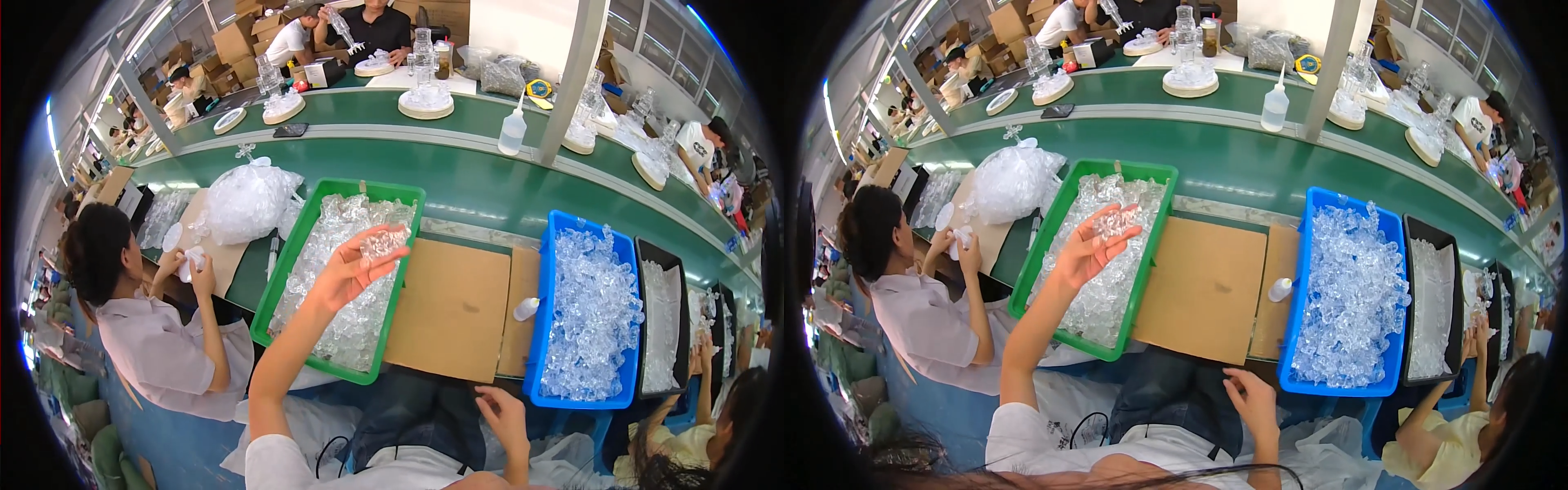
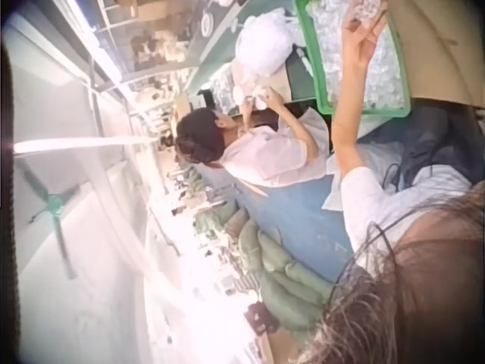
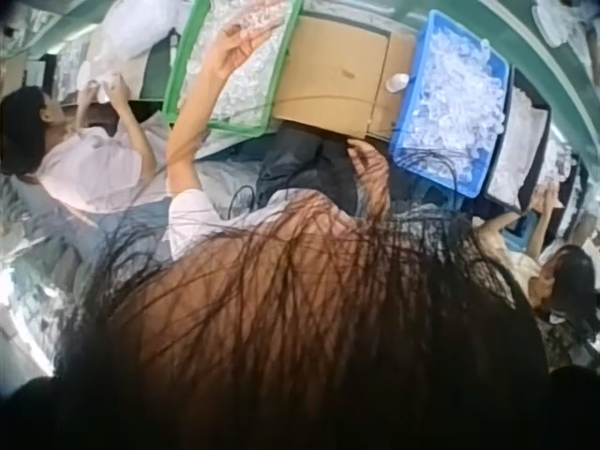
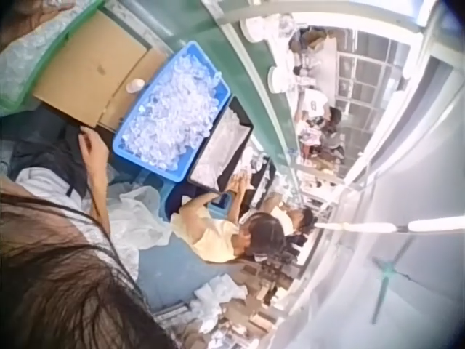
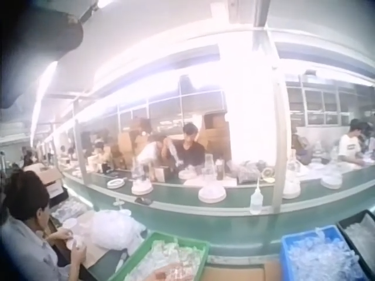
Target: Gluing decorative plastic crystals onto a white circular base plate on an assembly line.
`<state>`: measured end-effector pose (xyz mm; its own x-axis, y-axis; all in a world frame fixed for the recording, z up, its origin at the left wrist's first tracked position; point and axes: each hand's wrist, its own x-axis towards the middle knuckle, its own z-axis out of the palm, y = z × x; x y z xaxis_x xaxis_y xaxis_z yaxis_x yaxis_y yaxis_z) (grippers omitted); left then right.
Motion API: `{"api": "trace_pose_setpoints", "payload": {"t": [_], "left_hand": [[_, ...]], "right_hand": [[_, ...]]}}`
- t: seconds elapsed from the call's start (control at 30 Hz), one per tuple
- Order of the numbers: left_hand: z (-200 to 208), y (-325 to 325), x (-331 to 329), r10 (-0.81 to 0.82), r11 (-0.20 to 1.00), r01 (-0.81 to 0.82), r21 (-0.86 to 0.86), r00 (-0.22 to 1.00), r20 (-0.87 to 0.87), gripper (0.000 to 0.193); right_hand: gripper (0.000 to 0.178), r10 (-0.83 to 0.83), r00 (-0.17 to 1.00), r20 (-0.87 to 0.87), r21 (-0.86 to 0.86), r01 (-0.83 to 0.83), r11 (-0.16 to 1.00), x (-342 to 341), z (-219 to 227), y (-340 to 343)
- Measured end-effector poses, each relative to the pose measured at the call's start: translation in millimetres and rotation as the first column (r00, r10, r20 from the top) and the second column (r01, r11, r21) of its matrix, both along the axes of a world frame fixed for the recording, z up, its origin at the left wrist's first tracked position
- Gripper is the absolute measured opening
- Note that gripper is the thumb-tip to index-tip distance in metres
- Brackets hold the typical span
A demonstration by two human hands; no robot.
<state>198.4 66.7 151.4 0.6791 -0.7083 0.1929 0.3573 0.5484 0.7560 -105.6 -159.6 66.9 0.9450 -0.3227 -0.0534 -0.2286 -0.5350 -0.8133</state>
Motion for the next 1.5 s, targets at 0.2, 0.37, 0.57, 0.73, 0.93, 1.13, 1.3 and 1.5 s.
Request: {"api": "trace_pose_setpoints", "payload": {"t": [0.2, 0.37, 0.57, 0.73, 0.93, 1.13, 1.3, 1.5], "left_hand": [[-1, -21, -38, 0.011, 0.999, -0.015, 0.050, 0.998, 0.067, 0.067], [-26, -61, -60, 0.117, 0.975, -0.183, 0.123, 0.903, 0.414, 0.057], [-49, -84, -65, 0.166, 0.848, -0.487, 0.211, 0.621, 0.766, 0.049], [-56, -87, -74, 0.146, 0.943, -0.249, 0.219, 0.905, 0.399, 0.058], [-69, -76, -44, 0.054, 0.956, -0.080, 0.282, 0.994, 0.099, 0.072], [-69, -78, -41, 0.031, 0.906, -0.063, 0.418, 0.996, 0.085, 0.066], [-69, -77, -41, 0.089, 0.905, -0.106, 0.413, 0.994, 0.059, 0.065], [-64, -75, -40, 0.039, 0.908, -0.057, 0.415, 0.998, 0.051, 0.064]], "right_hand": [[0.031, 0.020, 0.953, 0.302, 0.343, -0.128, 0.931, 71, 51, 21], [0.046, 0.026, 0.949, 0.315, 0.608, -0.222, 0.762, 154, 101, 4], [0.045, 0.328, 0.905, 0.272, 0.508, -0.425, 0.749, 199, 89, -29], [0.049, 0.401, 0.848, 0.347, 0.546, -0.530, 0.648, 216, 53, -36], [0.050, 0.388, 0.813, 0.434, 0.467, -0.571, 0.675, 218, 31, -35], [0.049, 0.325, 0.804, 0.498, 0.402, -0.546, 0.735, 219, 24, -36], [0.036, 0.248, 0.835, 0.491, 0.470, -0.494, 0.732, 218, 23, -37], [0.025, 0.249, 0.853, 0.459, 0.476, -0.473, 0.742, 217, 24, -38]]}}
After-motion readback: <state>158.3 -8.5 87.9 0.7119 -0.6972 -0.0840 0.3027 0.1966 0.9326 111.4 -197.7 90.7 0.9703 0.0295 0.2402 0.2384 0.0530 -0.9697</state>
